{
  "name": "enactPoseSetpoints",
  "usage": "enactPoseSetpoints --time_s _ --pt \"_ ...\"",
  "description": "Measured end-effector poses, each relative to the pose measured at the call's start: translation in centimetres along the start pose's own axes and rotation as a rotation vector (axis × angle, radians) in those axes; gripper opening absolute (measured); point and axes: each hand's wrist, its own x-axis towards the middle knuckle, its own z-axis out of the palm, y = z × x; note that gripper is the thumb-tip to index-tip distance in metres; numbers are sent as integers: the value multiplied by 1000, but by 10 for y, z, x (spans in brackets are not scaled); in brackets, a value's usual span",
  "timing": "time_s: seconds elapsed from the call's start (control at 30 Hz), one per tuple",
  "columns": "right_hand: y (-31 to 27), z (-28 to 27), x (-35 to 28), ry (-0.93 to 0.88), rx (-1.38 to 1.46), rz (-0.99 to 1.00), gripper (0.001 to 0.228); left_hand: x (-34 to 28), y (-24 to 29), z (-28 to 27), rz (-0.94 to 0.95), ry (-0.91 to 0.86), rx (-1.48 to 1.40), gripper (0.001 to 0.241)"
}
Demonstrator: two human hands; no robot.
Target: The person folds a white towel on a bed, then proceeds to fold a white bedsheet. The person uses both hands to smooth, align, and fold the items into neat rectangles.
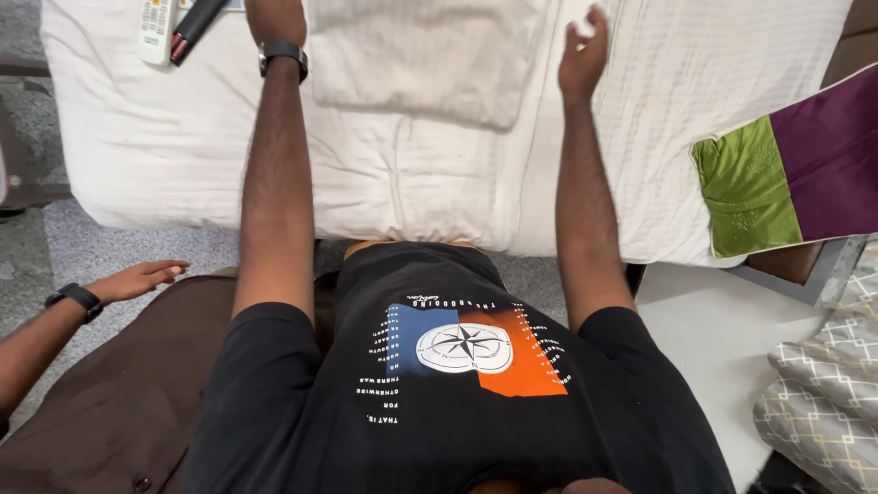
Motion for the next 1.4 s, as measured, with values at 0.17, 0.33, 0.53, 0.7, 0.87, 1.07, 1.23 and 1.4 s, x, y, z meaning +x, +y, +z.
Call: enactPoseSetpoints --time_s 0.17,0.33,0.53,0.7,0.87,1.07,1.23,1.4 --pt "63 25 -115 -255 -196 405 47 -84 -36 -6 -5 -230 187 49" --pt "0 15 -156 -417 -105 816 52 -121 -82 10 -215 -408 148 61" --pt "-13 18 -159 -487 136 1095 55 -127 -39 -8 -296 -336 42 63" --pt "-15 25 -146 -530 97 1105 35 -123 -52 -2 -279 -492 93 29" --pt "2 23 -144 -541 71 1083 21 -131 18 -45 -428 -497 -173 26" --pt "35 2 -167 -562 81 1007 25 -142 -8 -76 -189 -552 13 34" --pt "48 -30 -205 -704 -28 846 30 -185 -48 -99 -88 -803 358 48" --pt "30 -70 -243 -1059 -482 787 51 -247 -36 -121 -543 -1339 451 47"
